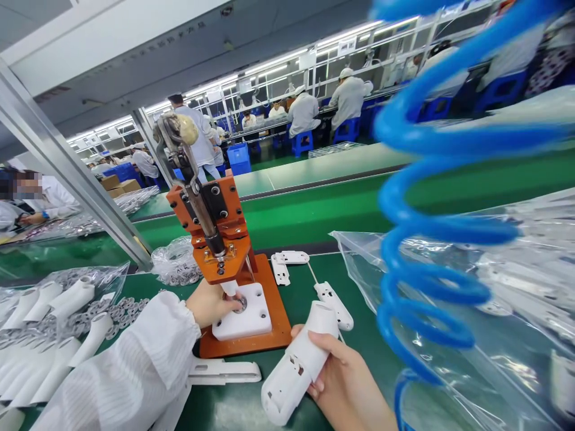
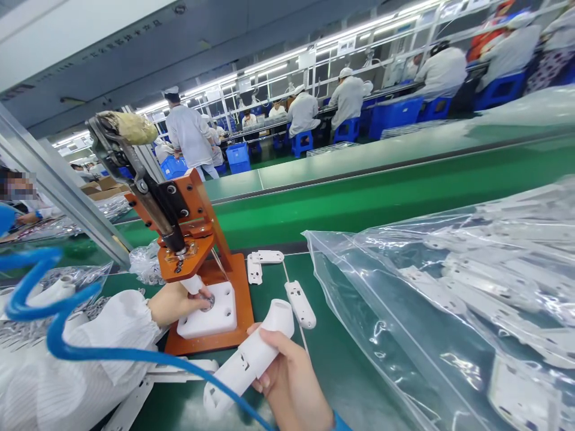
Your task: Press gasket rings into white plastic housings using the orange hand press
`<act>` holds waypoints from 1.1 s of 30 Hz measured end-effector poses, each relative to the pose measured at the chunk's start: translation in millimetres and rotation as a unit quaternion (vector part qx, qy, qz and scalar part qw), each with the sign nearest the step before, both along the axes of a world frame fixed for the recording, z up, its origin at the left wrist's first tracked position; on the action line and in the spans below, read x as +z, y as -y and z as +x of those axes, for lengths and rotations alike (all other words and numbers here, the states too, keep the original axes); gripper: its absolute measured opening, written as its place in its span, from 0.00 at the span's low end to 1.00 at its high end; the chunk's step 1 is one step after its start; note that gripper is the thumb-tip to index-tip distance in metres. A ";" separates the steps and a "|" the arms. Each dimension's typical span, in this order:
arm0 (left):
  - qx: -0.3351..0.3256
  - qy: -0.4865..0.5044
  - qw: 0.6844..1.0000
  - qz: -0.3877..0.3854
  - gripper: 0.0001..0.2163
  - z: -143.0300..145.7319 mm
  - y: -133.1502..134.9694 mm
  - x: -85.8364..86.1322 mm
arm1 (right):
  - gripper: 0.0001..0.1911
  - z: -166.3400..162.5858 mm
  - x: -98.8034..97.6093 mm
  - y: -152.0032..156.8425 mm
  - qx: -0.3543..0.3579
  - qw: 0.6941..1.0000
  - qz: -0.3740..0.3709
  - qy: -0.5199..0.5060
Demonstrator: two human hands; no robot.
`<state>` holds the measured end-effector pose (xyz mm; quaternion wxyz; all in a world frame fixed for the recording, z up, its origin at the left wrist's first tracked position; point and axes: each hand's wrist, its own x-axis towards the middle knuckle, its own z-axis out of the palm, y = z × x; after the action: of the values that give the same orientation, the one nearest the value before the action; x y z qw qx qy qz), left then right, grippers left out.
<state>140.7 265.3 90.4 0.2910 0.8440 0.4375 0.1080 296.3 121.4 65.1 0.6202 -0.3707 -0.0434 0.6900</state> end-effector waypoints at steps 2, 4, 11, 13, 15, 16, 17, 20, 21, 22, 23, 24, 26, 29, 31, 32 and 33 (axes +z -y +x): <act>-0.011 -0.013 1.000 0.007 0.02 -0.4 -1.2 -1.8 | 0.15 -0.6 2.0 0.8 -0.003 1.000 -0.009 -0.001; -0.023 -0.022 0.999 0.020 0.02 -1.3 -1.3 -3.7 | 0.16 -0.9 3.7 1.1 -0.004 1.000 -0.018 -0.002; -0.041 -0.038 0.995 0.087 0.02 -6.8 -1.9 -2.5 | 0.16 -1.9 4.7 0.3 -0.010 0.999 -0.034 -0.011; -0.056 -0.047 0.992 0.103 0.01 -8.3 -3.8 -2.1 | 0.16 -1.7 3.7 0.0 -0.010 0.999 -0.033 -0.014; -0.074 -0.052 0.988 0.122 0.01 -10.3 -6.3 -3.3 | 0.16 -1.2 2.8 -0.3 -0.011 0.999 -0.032 -0.017; -0.086 -0.053 0.986 0.133 0.01 -11.5 -7.8 -4.5 | 0.16 -0.9 2.6 -0.3 -0.011 0.999 -0.030 -0.018; -0.101 -0.054 0.983 0.144 0.01 -12.9 -9.2 -6.0 | 0.16 -0.7 2.6 -0.4 -0.010 0.999 -0.029 -0.019; -0.159 -0.060 0.969 0.178 0.04 -17.3 -13.0 -11.4 | 0.15 -0.5 3.9 0.0 -0.008 0.999 -0.031 -0.018; -0.176 -0.062 0.964 0.189 0.05 -18.6 -13.8 -13.0 | 0.15 -0.5 4.6 0.2 -0.008 0.999 -0.032 -0.018; -0.190 -0.064 0.959 0.200 0.05 -19.7 -14.4 -14.5 | 0.15 -0.6 5.2 0.4 -0.010 0.999 -0.035 -0.018; -0.199 -0.067 0.955 0.210 0.06 -20.5 -14.6 -15.5 | 0.14 -0.7 5.8 0.5 -0.011 0.999 -0.037 -0.017; -0.206 -0.070 0.951 0.219 0.07 -20.9 -14.7 -16.2 | 0.14 -0.7 6.0 0.5 -0.010 0.999 -0.039 -0.016; -0.218 -0.076 0.945 0.232 0.08 -20.9 -14.3 -16.1 | 0.15 -0.6 5.7 -0.1 -0.009 0.999 -0.035 -0.016; -0.226 -0.088 0.939 0.245 0.08 -19.3 -13.7 -13.7 | 0.15 0.0 3.5 -1.2 -0.006 1.000 -0.025 -0.017; -0.226 -0.095 0.937 0.249 0.08 -18.1 -13.4 -11.8 | 0.15 0.5 2.1 -1.5 -0.005 1.000 -0.026 -0.016; -0.227 -0.099 0.936 0.250 0.07 -17.6 -13.3 -11.0 | 0.15 0.6 1.8 -1.4 -0.003 0.999 -0.027 -0.016; -0.227 -0.103 0.935 0.251 0.07 -17.3 -13.1 -10.3 | 0.14 0.7 1.7 -1.3 -0.001 0.999 -0.029 -0.015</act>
<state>123.4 278.4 80.1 0.0395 0.9728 0.2209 0.0576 297.0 122.6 66.8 0.6106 -0.3781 -0.0138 0.6957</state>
